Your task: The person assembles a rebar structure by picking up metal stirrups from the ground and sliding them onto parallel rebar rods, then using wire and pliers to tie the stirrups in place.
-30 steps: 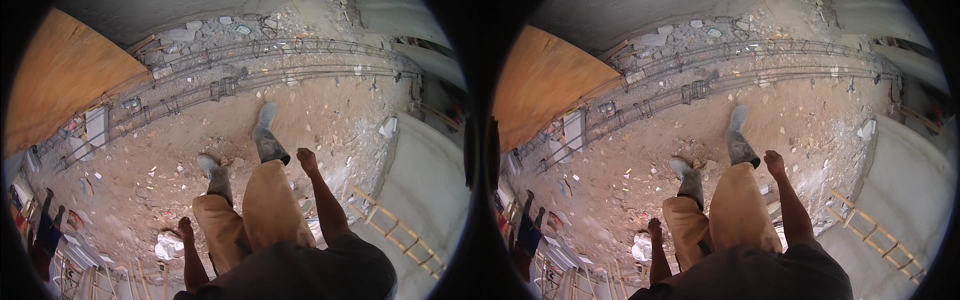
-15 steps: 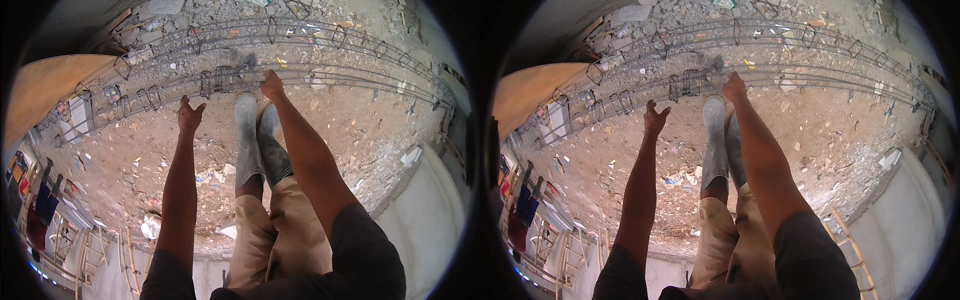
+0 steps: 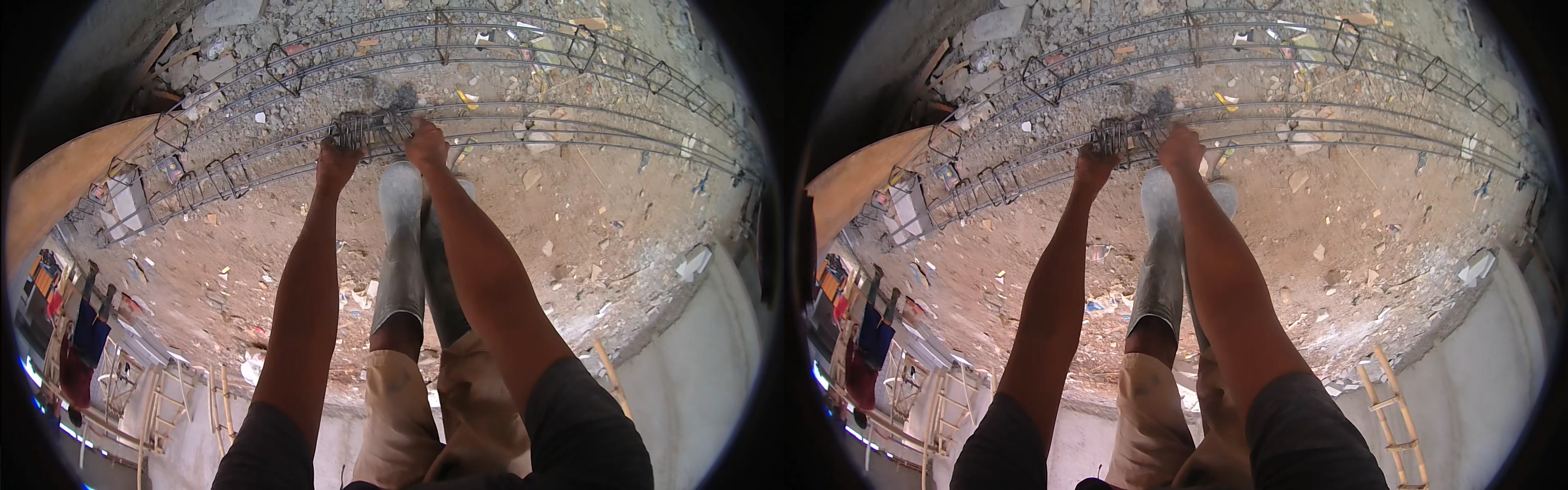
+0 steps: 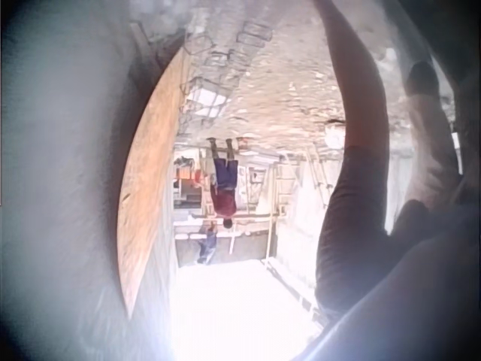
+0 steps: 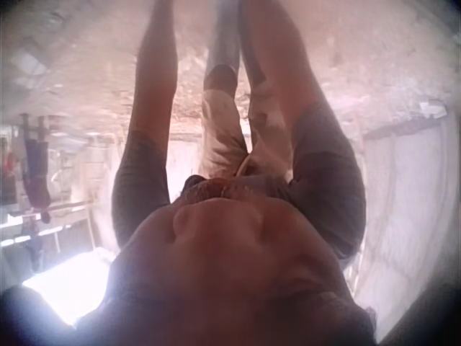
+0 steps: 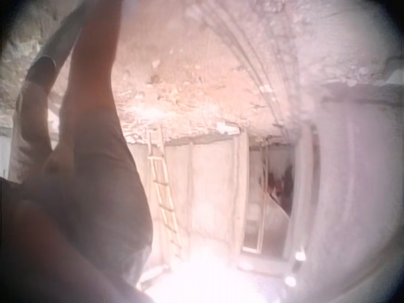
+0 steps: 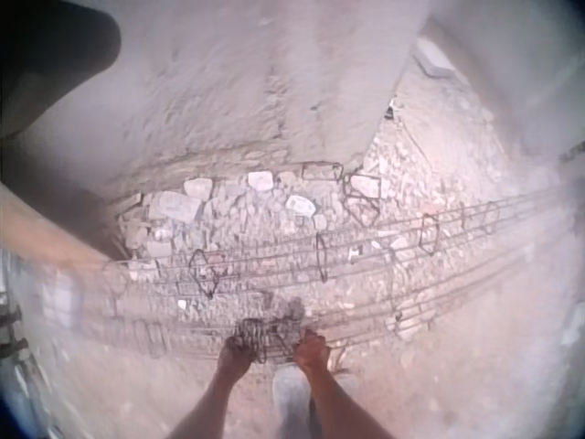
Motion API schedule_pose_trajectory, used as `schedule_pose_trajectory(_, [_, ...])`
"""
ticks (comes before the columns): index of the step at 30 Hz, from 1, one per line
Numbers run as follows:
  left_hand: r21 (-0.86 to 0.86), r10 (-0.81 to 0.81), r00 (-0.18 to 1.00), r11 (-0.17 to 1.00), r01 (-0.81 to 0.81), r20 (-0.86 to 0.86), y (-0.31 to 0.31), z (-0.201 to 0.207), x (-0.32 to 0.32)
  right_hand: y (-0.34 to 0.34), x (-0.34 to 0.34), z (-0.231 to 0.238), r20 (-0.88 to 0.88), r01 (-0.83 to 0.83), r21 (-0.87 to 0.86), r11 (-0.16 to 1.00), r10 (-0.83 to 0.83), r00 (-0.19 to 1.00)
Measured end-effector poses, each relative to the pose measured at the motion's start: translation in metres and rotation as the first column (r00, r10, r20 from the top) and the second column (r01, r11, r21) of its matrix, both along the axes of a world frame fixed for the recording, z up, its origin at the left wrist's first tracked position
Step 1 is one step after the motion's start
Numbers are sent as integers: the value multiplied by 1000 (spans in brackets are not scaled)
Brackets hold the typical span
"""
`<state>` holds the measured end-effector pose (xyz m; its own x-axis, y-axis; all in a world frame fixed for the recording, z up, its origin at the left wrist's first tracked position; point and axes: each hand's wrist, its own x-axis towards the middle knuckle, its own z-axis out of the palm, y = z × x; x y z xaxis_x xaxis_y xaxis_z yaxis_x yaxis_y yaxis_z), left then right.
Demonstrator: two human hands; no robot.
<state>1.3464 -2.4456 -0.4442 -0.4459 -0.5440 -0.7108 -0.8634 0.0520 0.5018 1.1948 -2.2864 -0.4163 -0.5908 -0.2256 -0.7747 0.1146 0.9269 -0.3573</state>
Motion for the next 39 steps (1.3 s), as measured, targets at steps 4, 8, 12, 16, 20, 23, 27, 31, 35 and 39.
schedule_pose_trajectory(4, [22, -103, 988, 995, 101, 114, 27, 1, -50, 19, 2, -37, -34, 135, -36, 990, -136, 990])
schedule_pose_trajectory(8, [-166, 24, 997, 986, -10, 80, 35, -13, -43, 0, 24, -33, -10, 308, -303, 902, -327, 945])
schedule_pose_trajectory(12, [268, 148, 988, 951, -154, 44, 40, 15, -69, 0, 34, -32, 249, 560, -441, 701, -505, 827])
schedule_pose_trajectory(16, [460, 372, 923, 804, -376, 105, 30, 36, -69, -13, 47, -1, 613, 833, -444, 331, -566, 551])
schedule_pose_trajectory(20, [560, 245, 969, 799, -218, 27, 35, 53, -83, -8, 52, 23, 319, 577, -543, 610, -486, 814])
schedule_pose_trajectory(23, [467, -9, 999, 884, -12, 42, 73, 43, -128, 40, 38, -1, -280, 223, -461, 859, -380, 881])
schedule_pose_trajectory(27, [438, 144, 985, 883, -171, 95, 69, 15, -101, 80, 26, 59, -17, 373, -471, 799, -431, 902])
schedule_pose_trajectory(31, [480, 307, 948, 822, -307, 81, 70, 18, -85, 192, -13, 275, 411, 482, -220, 848, -368, 834])
schedule_pose_trajectory(35, [471, 303, 949, 826, -309, 90, 103, 15, -112, 307, -38, 476, 156, -6, 20, 1000, 3, 988])
schedule_pose_trajectory(39, [385, 205, 969, 891, -242, 134, 103, 1, -113, 368, -10, 480, 50, 76, 73, 994, -80, 996])
